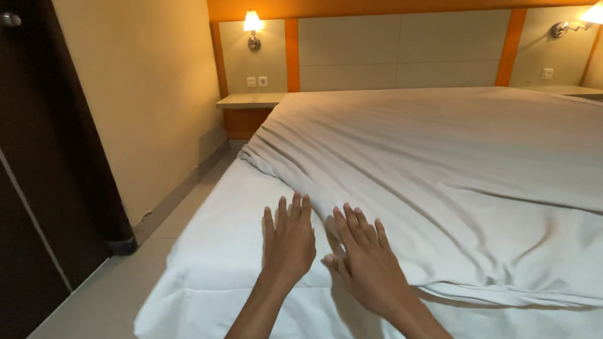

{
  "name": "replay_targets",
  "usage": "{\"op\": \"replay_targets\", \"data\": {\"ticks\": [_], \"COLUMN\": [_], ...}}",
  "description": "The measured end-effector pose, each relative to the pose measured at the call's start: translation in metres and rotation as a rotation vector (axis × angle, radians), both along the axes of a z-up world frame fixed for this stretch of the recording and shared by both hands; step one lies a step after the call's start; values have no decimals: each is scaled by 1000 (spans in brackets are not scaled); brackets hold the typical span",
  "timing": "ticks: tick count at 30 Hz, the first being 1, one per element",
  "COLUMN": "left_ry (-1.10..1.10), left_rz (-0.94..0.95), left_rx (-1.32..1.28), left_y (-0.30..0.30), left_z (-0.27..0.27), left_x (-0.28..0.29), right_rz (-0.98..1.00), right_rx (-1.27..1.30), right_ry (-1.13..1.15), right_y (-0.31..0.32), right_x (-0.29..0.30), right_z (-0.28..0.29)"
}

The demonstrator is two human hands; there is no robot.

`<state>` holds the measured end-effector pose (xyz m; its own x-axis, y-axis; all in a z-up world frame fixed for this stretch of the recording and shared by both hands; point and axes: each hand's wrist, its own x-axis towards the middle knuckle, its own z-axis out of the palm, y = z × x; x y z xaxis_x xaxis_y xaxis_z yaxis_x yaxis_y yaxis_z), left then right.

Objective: The person spreads a white fitted sheet over a mattress, smoothing the surface and tucking the edges under the mattress at each corner. The person moves around the bed to adjust the sheet on all sides, ensuring it is tight and wrinkle-free.

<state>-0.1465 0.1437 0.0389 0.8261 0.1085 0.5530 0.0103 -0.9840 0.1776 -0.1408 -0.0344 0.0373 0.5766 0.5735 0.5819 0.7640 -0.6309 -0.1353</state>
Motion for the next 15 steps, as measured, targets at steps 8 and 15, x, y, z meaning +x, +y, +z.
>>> {"op": "replay_targets", "data": {"ticks": [8, 15], "left_ry": [71, 90], "left_rz": [-39, -127], "left_rx": [73, 24], "left_y": [93, 128], "left_z": [-13, -19], "left_x": [32, 40], "right_rz": [-217, -383], "right_rx": [-115, -82], "right_ry": [-140, -185], "right_y": [100, 129], "right_x": [56, 92], "right_z": [-4, -10]}}
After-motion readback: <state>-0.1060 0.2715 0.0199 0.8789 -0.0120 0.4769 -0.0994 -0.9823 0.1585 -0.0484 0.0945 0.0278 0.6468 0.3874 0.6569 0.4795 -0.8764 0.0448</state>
